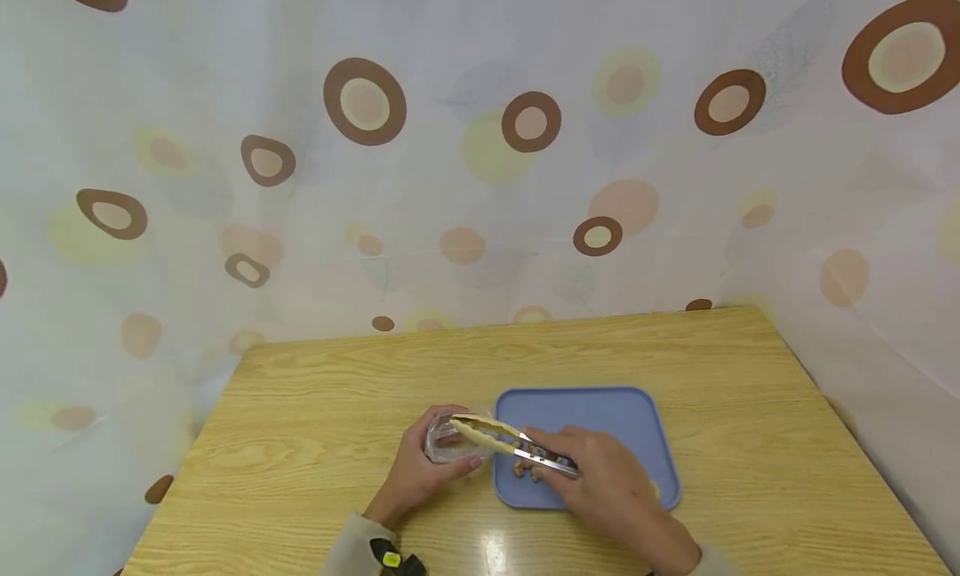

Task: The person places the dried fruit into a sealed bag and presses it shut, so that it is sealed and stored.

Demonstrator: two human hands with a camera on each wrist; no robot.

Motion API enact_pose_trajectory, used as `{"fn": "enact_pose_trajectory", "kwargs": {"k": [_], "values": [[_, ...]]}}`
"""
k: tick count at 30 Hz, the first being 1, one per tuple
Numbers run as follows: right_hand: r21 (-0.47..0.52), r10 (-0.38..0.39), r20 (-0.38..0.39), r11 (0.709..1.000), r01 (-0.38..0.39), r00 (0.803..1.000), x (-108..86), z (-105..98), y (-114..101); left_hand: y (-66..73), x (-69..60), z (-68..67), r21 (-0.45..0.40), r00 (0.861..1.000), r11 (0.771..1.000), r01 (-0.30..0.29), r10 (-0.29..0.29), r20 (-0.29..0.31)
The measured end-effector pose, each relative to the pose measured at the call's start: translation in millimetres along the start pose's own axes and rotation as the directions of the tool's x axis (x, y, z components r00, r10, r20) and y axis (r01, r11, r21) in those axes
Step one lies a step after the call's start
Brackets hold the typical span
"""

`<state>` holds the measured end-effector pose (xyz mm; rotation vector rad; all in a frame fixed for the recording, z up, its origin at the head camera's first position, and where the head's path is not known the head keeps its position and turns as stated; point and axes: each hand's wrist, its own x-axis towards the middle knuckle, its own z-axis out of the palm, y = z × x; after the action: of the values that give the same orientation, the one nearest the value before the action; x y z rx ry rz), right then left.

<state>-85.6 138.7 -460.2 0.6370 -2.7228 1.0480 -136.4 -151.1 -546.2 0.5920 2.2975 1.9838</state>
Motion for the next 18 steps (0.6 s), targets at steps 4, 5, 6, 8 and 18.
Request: {"fn": "enact_pose_trajectory", "kwargs": {"k": [4, 5, 6, 8, 18], "values": [[-0.005, 0.003, 0.001, 1.000, -0.003, 1.000, -0.5, 1.5, 0.2, 0.4, 0.2, -1.2, 0.012, 1.000, 1.000, 0.003, -0.003, 0.001], [-0.003, 0.003, -0.001, 1.000, -0.003, 1.000, -0.6, 1.8, 0.5, 0.5, 0.3, -1.4, 0.016, 1.000, 1.000, 0.004, -0.004, 0.001], [0.001, 0.002, -0.004, 1.000, -0.002, 1.000, -1.0, 2.0, 1.0, 0.7, 0.2, -1.6, 0.018, 1.000, 1.000, 0.006, -0.006, 0.002], [0.010, 0.005, -0.016, 1.000, -0.005, 1.000, -1.7, 2.2, 2.0, 0.6, 0.4, -1.7, 0.030, 1.000, 1.000, 0.002, -0.002, 0.003], [0.044, 0.033, -0.052, 0.999, -0.031, 0.998, -7.5, 1.9, 9.3, -1.0, -0.1, 0.0, 0.006, 1.000, 1.000, 0.016, -0.016, 0.003]]}}
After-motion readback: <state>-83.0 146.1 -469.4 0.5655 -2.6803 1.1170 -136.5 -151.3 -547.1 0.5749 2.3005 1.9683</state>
